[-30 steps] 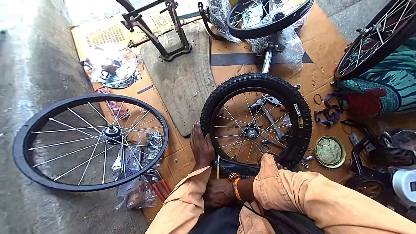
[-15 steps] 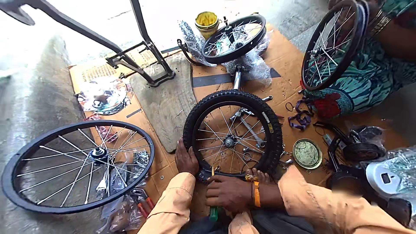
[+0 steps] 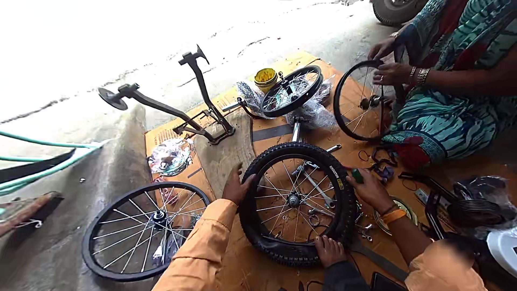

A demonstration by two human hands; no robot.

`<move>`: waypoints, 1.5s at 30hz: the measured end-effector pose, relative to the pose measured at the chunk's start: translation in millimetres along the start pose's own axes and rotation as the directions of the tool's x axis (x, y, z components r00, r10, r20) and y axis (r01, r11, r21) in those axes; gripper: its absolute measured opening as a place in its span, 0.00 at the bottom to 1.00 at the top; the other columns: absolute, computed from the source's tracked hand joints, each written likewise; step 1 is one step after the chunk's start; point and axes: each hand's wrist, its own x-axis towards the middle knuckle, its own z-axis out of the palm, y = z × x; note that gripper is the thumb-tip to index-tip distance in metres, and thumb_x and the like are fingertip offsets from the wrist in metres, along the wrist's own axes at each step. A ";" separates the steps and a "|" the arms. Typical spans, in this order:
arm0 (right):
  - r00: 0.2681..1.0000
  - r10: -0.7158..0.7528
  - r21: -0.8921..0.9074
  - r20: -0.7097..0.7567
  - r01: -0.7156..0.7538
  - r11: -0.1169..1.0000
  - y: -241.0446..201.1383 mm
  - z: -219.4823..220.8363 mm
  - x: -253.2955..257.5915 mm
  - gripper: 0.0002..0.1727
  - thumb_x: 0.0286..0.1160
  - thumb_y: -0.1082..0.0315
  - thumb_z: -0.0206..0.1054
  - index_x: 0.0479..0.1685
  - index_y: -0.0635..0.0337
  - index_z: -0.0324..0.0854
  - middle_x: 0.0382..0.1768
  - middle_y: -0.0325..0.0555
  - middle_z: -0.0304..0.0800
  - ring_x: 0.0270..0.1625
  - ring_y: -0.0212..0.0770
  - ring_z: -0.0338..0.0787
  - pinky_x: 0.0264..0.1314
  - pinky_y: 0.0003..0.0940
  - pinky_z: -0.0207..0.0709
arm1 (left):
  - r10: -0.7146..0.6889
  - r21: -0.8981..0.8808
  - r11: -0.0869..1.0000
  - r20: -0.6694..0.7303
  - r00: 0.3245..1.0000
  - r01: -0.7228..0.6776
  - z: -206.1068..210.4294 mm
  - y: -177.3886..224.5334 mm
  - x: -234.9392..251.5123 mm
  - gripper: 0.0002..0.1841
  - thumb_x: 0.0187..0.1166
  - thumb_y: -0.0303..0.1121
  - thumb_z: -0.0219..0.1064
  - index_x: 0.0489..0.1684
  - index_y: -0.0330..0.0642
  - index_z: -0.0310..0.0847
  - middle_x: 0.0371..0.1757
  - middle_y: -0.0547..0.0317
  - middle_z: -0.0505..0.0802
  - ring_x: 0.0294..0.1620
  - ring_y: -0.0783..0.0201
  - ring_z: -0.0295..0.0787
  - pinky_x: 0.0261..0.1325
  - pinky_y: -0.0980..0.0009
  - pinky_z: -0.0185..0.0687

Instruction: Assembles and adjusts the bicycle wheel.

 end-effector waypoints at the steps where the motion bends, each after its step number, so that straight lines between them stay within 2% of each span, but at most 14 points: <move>1: 0.995 -0.009 0.050 0.103 0.003 0.999 -1.6 -0.1 13.4 0.27 0.84 0.51 0.67 0.77 0.54 0.79 0.66 0.59 0.86 0.67 0.59 0.86 0.70 0.67 0.76 | 0.032 0.026 0.999 0.093 0.995 -0.034 -3.1 10.8 17.3 0.40 0.80 0.49 0.72 0.89 0.42 0.60 0.82 0.36 0.76 0.79 0.38 0.76 0.79 0.36 0.71; 6: 0.855 0.003 0.345 0.519 -0.213 0.914 -17.6 -2.6 57.4 0.23 0.80 0.53 0.71 0.65 0.60 0.81 0.49 0.51 0.90 0.49 0.43 0.90 0.58 0.46 0.83 | -0.038 0.093 0.996 0.473 0.880 -0.007 5.3 39.7 86.8 0.41 0.70 0.42 0.82 0.85 0.44 0.66 0.73 0.37 0.84 0.74 0.42 0.82 0.78 0.41 0.74; 8: 0.803 -0.041 0.400 0.594 -0.251 0.882 -8.9 -7.0 66.0 0.25 0.79 0.54 0.72 0.67 0.60 0.80 0.52 0.48 0.90 0.52 0.40 0.90 0.63 0.43 0.82 | -0.107 0.055 0.994 0.556 0.824 0.092 2.9 58.5 96.2 0.40 0.68 0.35 0.82 0.83 0.40 0.67 0.74 0.39 0.84 0.74 0.46 0.83 0.79 0.48 0.76; 10: 0.802 -0.027 0.414 0.597 -0.280 0.866 -8.1 -12.0 61.4 0.27 0.76 0.54 0.74 0.70 0.58 0.77 0.55 0.47 0.88 0.54 0.38 0.89 0.63 0.41 0.81 | -0.132 0.032 0.989 0.608 0.783 0.143 4.0 60.9 101.3 0.36 0.67 0.34 0.82 0.77 0.37 0.73 0.66 0.42 0.89 0.66 0.51 0.89 0.72 0.52 0.83; 12: 0.839 0.078 0.342 0.539 -0.302 0.890 -9.8 -9.5 55.5 0.32 0.66 0.51 0.81 0.68 0.57 0.80 0.56 0.51 0.90 0.57 0.44 0.90 0.65 0.49 0.82 | -0.155 0.041 0.985 0.616 0.772 0.166 6.2 55.3 103.8 0.32 0.65 0.34 0.82 0.71 0.35 0.78 0.59 0.44 0.93 0.59 0.53 0.92 0.67 0.54 0.87; 14: 0.875 0.185 0.229 0.448 -0.312 0.922 -17.2 -7.5 50.8 0.34 0.60 0.48 0.83 0.64 0.59 0.82 0.56 0.54 0.90 0.59 0.50 0.89 0.66 0.55 0.80 | -0.184 0.125 0.983 0.584 0.791 0.137 4.9 61.2 106.2 0.32 0.64 0.36 0.84 0.70 0.37 0.78 0.59 0.44 0.93 0.60 0.53 0.92 0.69 0.52 0.85; 18: 0.931 0.252 -0.058 0.264 -0.245 0.968 -37.7 -4.3 32.6 0.31 0.67 0.42 0.74 0.63 0.56 0.85 0.53 0.56 0.91 0.59 0.57 0.90 0.61 0.63 0.80 | -0.136 0.357 0.934 0.321 0.937 0.013 7.4 82.0 73.8 0.33 0.59 0.49 0.86 0.63 0.43 0.86 0.55 0.45 0.94 0.59 0.48 0.92 0.68 0.43 0.83; 22: 0.955 0.227 -0.143 0.190 -0.202 0.969 -53.4 -2.8 17.8 0.29 0.71 0.43 0.70 0.62 0.56 0.83 0.53 0.54 0.91 0.59 0.57 0.90 0.58 0.61 0.80 | -0.051 0.453 0.892 0.134 0.990 -0.015 8.8 91.7 37.5 0.32 0.62 0.51 0.85 0.63 0.43 0.87 0.54 0.37 0.94 0.61 0.37 0.90 0.67 0.33 0.79; 26: 0.931 0.101 0.139 0.350 -0.159 0.977 -16.3 -3.3 34.1 0.33 0.72 0.41 0.73 0.66 0.57 0.82 0.54 0.55 0.90 0.58 0.52 0.90 0.64 0.58 0.80 | -0.135 0.203 0.977 0.382 0.914 0.059 3.0 63.7 69.4 0.35 0.63 0.48 0.83 0.70 0.43 0.79 0.56 0.43 0.93 0.58 0.49 0.92 0.64 0.44 0.85; 28: 0.886 -0.007 0.402 0.463 -0.204 0.893 2.7 -4.1 42.9 0.33 0.71 0.45 0.77 0.70 0.55 0.79 0.57 0.51 0.89 0.58 0.43 0.89 0.66 0.48 0.81 | -0.164 -0.001 0.982 0.491 0.856 0.189 3.3 43.6 81.0 0.34 0.66 0.49 0.80 0.70 0.39 0.78 0.54 0.45 0.93 0.53 0.53 0.93 0.59 0.49 0.88; 31: 0.856 -0.056 0.620 0.513 -0.325 0.714 13.7 -1.1 43.5 0.33 0.65 0.58 0.82 0.71 0.57 0.76 0.54 0.48 0.90 0.51 0.37 0.91 0.60 0.40 0.85 | -0.222 -0.077 0.949 0.527 0.820 0.307 10.5 22.6 83.3 0.35 0.70 0.59 0.71 0.65 0.36 0.79 0.45 0.50 0.94 0.43 0.56 0.94 0.49 0.53 0.90; 37: 0.870 -0.049 0.637 0.490 -0.319 0.702 19.0 15.0 55.6 0.28 0.65 0.62 0.82 0.63 0.61 0.78 0.46 0.47 0.90 0.44 0.36 0.90 0.52 0.38 0.86 | -0.251 -0.133 0.924 0.497 0.830 0.358 17.0 2.6 90.8 0.26 0.84 0.53 0.58 0.63 0.36 0.76 0.38 0.54 0.94 0.37 0.61 0.94 0.44 0.57 0.91; 39: 0.865 -0.043 0.641 0.501 -0.337 0.690 21.1 19.1 61.6 0.27 0.64 0.61 0.82 0.61 0.61 0.79 0.44 0.46 0.90 0.43 0.36 0.91 0.51 0.38 0.85 | -0.300 -0.143 0.904 0.460 0.835 0.403 20.1 22.6 82.6 0.21 0.88 0.49 0.58 0.53 0.38 0.80 0.33 0.57 0.93 0.33 0.63 0.92 0.43 0.59 0.90; 45: 0.862 -0.013 0.651 0.506 -0.372 0.662 20.1 29.2 68.9 0.32 0.57 0.56 0.86 0.61 0.59 0.78 0.45 0.46 0.91 0.44 0.38 0.92 0.52 0.40 0.87 | -0.221 -0.261 0.899 0.423 0.879 0.352 24.5 -9.5 88.7 0.23 0.81 0.49 0.67 0.50 0.33 0.83 0.29 0.53 0.93 0.29 0.61 0.92 0.39 0.58 0.91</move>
